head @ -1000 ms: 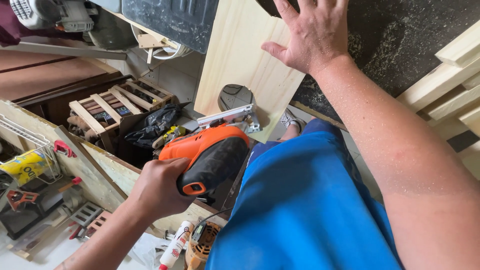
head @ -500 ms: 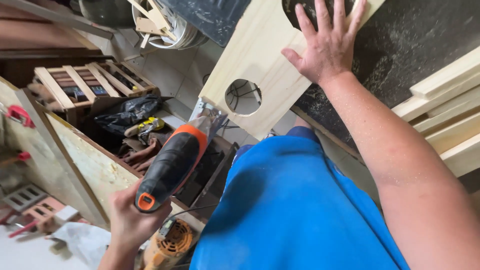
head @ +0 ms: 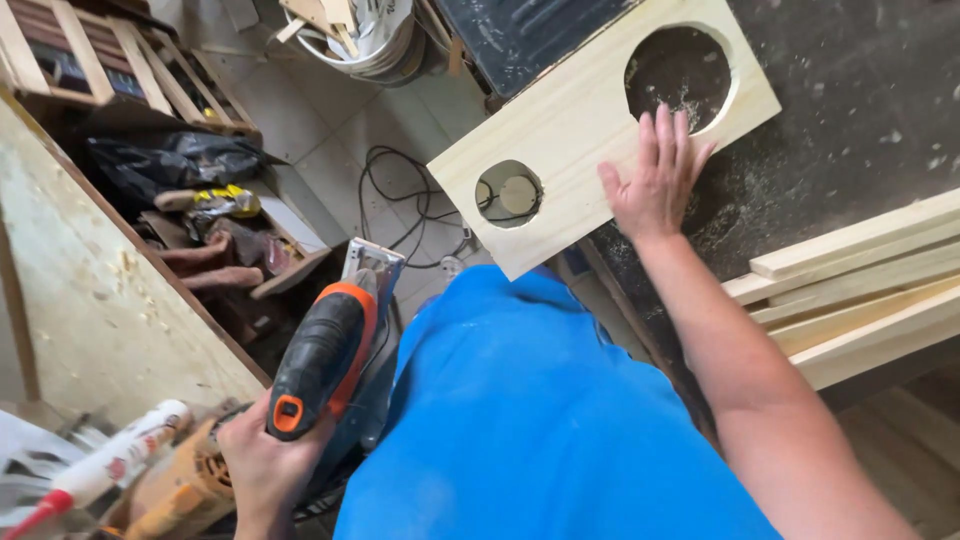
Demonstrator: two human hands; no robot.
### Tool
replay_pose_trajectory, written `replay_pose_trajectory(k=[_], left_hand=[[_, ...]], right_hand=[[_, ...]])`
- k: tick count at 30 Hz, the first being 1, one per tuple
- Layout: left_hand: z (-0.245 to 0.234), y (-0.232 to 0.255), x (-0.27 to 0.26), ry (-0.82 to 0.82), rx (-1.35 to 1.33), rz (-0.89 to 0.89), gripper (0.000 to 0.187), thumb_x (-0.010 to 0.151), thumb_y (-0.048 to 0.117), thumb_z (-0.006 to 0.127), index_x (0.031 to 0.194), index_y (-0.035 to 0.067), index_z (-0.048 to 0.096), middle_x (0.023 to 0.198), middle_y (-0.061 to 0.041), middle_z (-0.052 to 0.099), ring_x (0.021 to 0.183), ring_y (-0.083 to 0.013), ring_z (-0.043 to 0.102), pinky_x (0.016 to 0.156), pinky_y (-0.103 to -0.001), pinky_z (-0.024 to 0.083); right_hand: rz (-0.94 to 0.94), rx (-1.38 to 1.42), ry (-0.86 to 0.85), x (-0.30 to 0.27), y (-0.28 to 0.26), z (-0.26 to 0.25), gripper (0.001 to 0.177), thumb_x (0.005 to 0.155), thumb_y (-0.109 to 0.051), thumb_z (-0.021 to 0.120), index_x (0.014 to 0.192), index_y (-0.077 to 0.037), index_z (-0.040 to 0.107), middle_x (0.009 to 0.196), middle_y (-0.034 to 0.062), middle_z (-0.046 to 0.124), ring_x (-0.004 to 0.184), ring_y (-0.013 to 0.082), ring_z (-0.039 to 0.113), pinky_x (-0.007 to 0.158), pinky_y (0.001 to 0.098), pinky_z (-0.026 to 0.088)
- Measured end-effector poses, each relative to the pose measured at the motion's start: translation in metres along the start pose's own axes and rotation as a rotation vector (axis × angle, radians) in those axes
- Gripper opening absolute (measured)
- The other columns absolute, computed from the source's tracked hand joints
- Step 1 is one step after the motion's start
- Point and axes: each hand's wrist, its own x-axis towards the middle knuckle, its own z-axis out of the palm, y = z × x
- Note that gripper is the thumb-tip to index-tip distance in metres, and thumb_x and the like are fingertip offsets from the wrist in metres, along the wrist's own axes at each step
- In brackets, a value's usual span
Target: Cutting circular holes in a wooden board using a handheld jigsaw on a workbench
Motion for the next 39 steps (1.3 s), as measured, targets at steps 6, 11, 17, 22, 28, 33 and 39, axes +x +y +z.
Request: replay_pose_trajectory(k=[6, 11, 17, 22, 28, 33, 39], left_hand=[[0.019, -0.007, -0.015, 0.097, -0.197, -0.372, 0.022, 0.072, 0.006, 0.073, 0.064, 0.004, 0.052, 0.060, -0.002, 0.039, 0.064, -0.0139, 0.033, 0.057, -0.037, 0.032], [0.031, -0.025, -0.022, 0.108, -0.286, -0.332, 0.015, 0.072, 0.007, 0.076, 0.071, 0.004, 0.061, 0.063, -0.001, 0.045, 0.063, -0.0146, 0.040, 0.061, -0.033, 0.037], [0.035, -0.048, -0.025, 0.071, -0.240, -0.309, 0.015, 0.068, 0.012, 0.075, 0.068, 0.006, 0.062, 0.062, -0.001, 0.046, 0.062, -0.0160, 0.042, 0.061, -0.033, 0.039], [0.033, -0.051, -0.028, 0.062, -0.301, -0.341, 0.010, 0.067, 0.009, 0.074, 0.070, 0.007, 0.065, 0.063, -0.001, 0.048, 0.063, -0.0157, 0.043, 0.062, -0.032, 0.039], [0.030, -0.063, -0.027, 0.039, -0.290, -0.309, 0.010, 0.065, 0.012, 0.074, 0.069, 0.007, 0.067, 0.061, -0.002, 0.050, 0.061, -0.0175, 0.043, 0.062, -0.033, 0.039], [0.030, -0.060, -0.029, 0.031, -0.291, -0.260, 0.010, 0.067, 0.012, 0.077, 0.070, 0.006, 0.069, 0.059, -0.003, 0.051, 0.060, -0.0168, 0.045, 0.061, -0.032, 0.041], [0.031, -0.054, -0.046, 0.057, -0.345, -0.408, 0.009, 0.065, 0.009, 0.076, 0.072, 0.005, 0.072, 0.061, -0.002, 0.051, 0.062, -0.0156, 0.043, 0.061, -0.031, 0.038]], right_hand=[[-0.245, 0.042, -0.085, -0.048, -0.055, -0.013, 0.077, 0.098, -0.045, 0.072, 0.152, 0.004, 0.045, 0.158, 0.0261, 0.047, 0.147, 0.0419, 0.044, 0.127, 0.0539, 0.035], [-0.564, 0.025, -0.291, -0.068, -0.075, 0.002, 0.113, 0.064, -0.073, 0.090, 0.153, -0.017, 0.048, 0.164, 0.0108, 0.042, 0.155, 0.0332, 0.033, 0.125, 0.0571, 0.026], [-0.665, -0.110, -0.142, -0.054, -0.069, 0.031, 0.067, 0.073, -0.014, 0.076, 0.139, -0.012, 0.064, 0.148, 0.0118, 0.059, 0.150, 0.0382, 0.042, 0.119, 0.0610, 0.033], [-0.857, -0.080, -0.005, -0.039, -0.094, -0.030, 0.051, 0.088, -0.006, 0.069, 0.139, -0.008, 0.069, 0.139, 0.0125, 0.071, 0.133, 0.0338, 0.065, 0.114, 0.0651, 0.044], [-1.128, 0.204, 0.011, 0.065, -0.149, -0.180, 0.008, 0.106, 0.001, 0.070, 0.106, -0.002, 0.078, 0.087, 0.0107, 0.078, 0.068, 0.0189, 0.072, 0.056, 0.0270, 0.060], [-0.781, 0.137, -0.481, 0.153, -0.167, -0.209, 0.032, 0.108, -0.022, 0.073, 0.125, 0.004, 0.064, 0.097, 0.0169, 0.076, 0.079, 0.0274, 0.074, 0.066, 0.0380, 0.063], [-0.160, 0.174, -1.021, 0.171, -0.214, -0.171, 0.008, 0.107, -0.022, 0.062, 0.110, -0.014, 0.062, 0.102, 0.0028, 0.064, 0.089, 0.0162, 0.057, 0.078, 0.0334, 0.041]])
